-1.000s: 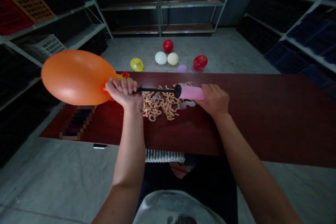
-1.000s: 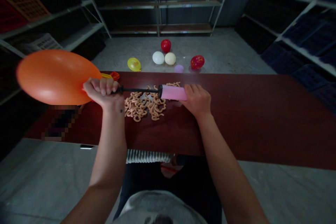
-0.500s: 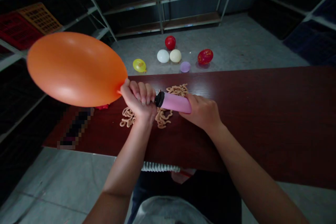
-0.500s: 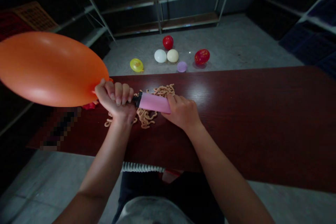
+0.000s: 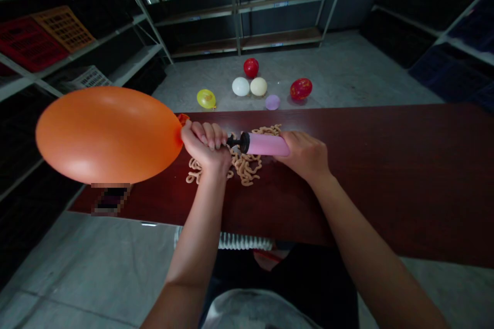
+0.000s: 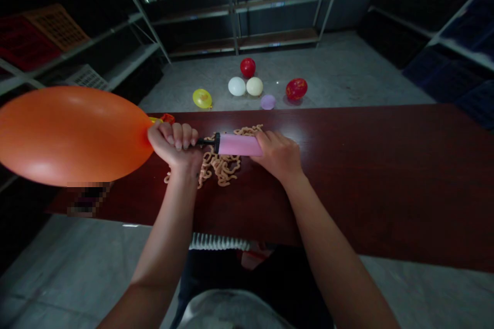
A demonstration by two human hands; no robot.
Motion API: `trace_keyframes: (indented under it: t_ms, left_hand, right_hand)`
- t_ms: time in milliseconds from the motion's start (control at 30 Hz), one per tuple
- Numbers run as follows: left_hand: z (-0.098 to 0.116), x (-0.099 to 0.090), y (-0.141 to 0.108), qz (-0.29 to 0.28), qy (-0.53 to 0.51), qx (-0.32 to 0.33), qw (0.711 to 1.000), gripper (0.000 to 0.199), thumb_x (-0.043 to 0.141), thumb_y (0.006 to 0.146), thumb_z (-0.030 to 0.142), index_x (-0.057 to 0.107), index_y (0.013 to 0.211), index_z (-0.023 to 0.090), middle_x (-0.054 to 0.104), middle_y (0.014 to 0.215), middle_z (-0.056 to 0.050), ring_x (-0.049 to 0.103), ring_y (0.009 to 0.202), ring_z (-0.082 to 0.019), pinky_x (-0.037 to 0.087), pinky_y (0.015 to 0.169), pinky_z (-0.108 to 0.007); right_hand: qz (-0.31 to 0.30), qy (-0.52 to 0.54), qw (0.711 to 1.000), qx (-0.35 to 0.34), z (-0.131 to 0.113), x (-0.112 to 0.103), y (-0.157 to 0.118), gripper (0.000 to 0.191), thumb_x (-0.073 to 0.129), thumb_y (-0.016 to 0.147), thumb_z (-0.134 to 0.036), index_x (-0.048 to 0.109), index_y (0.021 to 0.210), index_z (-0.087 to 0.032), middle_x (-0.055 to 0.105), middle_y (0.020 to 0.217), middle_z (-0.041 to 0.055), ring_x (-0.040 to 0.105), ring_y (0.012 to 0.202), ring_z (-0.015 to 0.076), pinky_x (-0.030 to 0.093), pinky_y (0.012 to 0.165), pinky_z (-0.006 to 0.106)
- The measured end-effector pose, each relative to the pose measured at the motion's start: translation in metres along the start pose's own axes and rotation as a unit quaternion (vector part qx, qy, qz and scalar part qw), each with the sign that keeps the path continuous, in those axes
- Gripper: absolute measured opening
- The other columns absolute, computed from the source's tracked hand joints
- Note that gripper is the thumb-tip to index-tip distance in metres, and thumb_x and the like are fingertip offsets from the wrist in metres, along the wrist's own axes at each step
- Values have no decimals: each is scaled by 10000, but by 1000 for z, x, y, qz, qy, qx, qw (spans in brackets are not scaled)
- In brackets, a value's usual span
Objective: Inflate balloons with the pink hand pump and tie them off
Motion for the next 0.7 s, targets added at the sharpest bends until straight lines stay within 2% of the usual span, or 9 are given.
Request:
trace_keyframes:
  t_ms: [200, 433, 567, 700]
  left_hand:
    - [6, -17, 15, 33, -35, 1, 999, 495, 396, 963, 310, 182, 529, 204, 124, 406, 68, 157, 332, -76, 153, 380, -269]
    - [18, -40, 25, 97, -70, -15, 993, 392, 259, 916, 152, 170, 535, 190, 87, 437, 48, 166, 335, -53, 96, 453, -307]
    - [24, -44, 31, 68, -53, 7, 996, 390, 243, 926, 169, 144, 550, 193, 70, 451, 44, 162, 339, -59, 99, 451, -308]
    - [26, -46, 33, 52, -57, 30, 997, 438, 359, 937, 263, 154, 554, 200, 93, 435, 59, 134, 343, -75, 121, 418, -297]
  right_hand:
    - [14, -100, 995, -9, 25, -2, -5, 346, 576, 876, -471, 650, 1036, -173, 683, 896, 92, 563, 821, 221, 296, 648, 311]
    - [17, -144, 989, 18, 41, -11, -11, 351, 483, 928, -481, 634, 1041, -184, 684, 951, 125, 552, 858, 244, 305, 661, 321]
    - [-1, -133, 991, 22, 38, -9, -10, 345, 462, 943, -472, 616, 1045, -181, 685, 998, 143, 554, 888, 246, 312, 679, 326]
    - [-15, -129, 991, 33, 36, -3, -10, 406, 530, 899, -535, 620, 1028, -161, 687, 993, 148, 557, 865, 235, 285, 647, 326]
Point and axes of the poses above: each hand's wrist, its own y-axis towards the middle knuckle, its own x-axis out of the palm, z = x × y, the point moved 6 cm from there along y, towards the middle knuckle
